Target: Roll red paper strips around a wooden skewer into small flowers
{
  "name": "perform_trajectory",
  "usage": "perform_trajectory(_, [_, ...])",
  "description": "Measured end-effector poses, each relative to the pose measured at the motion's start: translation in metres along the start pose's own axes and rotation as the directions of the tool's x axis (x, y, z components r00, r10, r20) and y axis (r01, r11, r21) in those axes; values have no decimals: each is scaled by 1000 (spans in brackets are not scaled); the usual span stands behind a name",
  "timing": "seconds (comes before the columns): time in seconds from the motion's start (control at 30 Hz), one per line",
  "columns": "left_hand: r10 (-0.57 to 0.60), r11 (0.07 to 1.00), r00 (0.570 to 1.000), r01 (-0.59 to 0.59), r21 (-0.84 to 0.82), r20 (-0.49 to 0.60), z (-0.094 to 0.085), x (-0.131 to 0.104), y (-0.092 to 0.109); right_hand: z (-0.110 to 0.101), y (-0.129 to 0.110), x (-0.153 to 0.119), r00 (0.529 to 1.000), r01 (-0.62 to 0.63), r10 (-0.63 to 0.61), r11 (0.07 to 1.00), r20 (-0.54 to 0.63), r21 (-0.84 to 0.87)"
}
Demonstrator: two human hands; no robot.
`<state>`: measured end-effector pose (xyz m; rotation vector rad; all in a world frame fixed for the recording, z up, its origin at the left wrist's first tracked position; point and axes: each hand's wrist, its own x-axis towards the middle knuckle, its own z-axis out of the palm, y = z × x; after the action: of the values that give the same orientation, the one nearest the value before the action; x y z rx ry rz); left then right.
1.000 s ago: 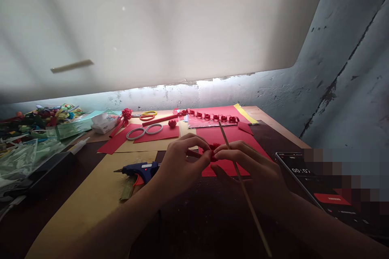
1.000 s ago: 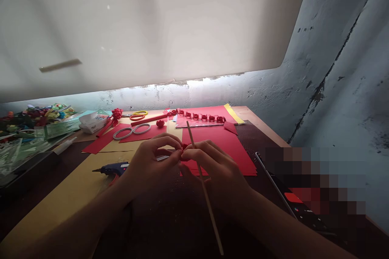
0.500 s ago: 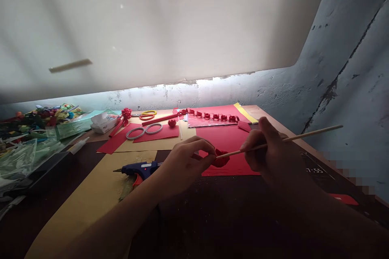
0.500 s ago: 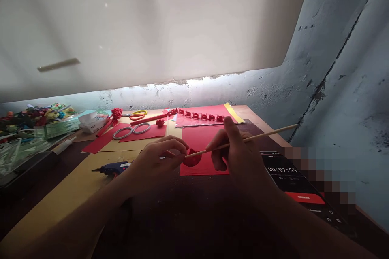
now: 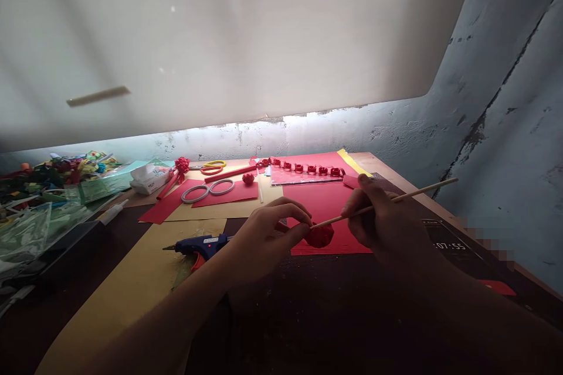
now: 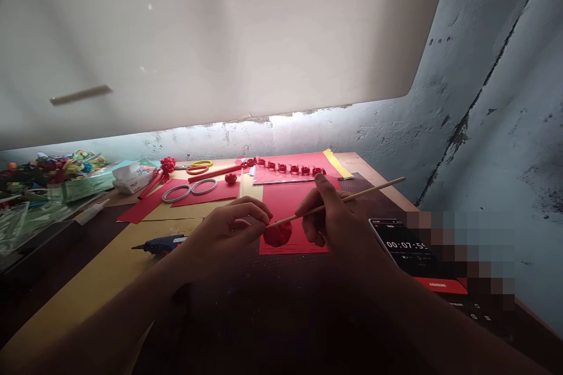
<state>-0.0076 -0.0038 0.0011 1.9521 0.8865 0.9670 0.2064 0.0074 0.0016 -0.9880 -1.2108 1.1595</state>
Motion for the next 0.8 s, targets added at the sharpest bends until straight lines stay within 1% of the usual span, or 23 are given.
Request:
perform_trajectory(0.17, [-26, 998, 1000, 26, -58, 4, 0, 1, 1, 4, -2, -1, 997, -72, 72, 997, 7, 3])
perform_trajectory(0.33, [-61, 993, 998, 59, -100, -12, -1, 1, 0, 5, -2, -2, 991, -125, 124, 992, 48, 7])
perform_trajectory(0.53, [-74, 984, 997, 70, -162, -16, -3, 1, 0, 4, 4, -1, 991, -107, 105, 994, 86, 20])
perform_trajectory(0.8, [-147, 955, 989, 139, -261, -11, -4, 3, -2, 4, 1, -2, 989, -66, 67, 998, 131, -11])
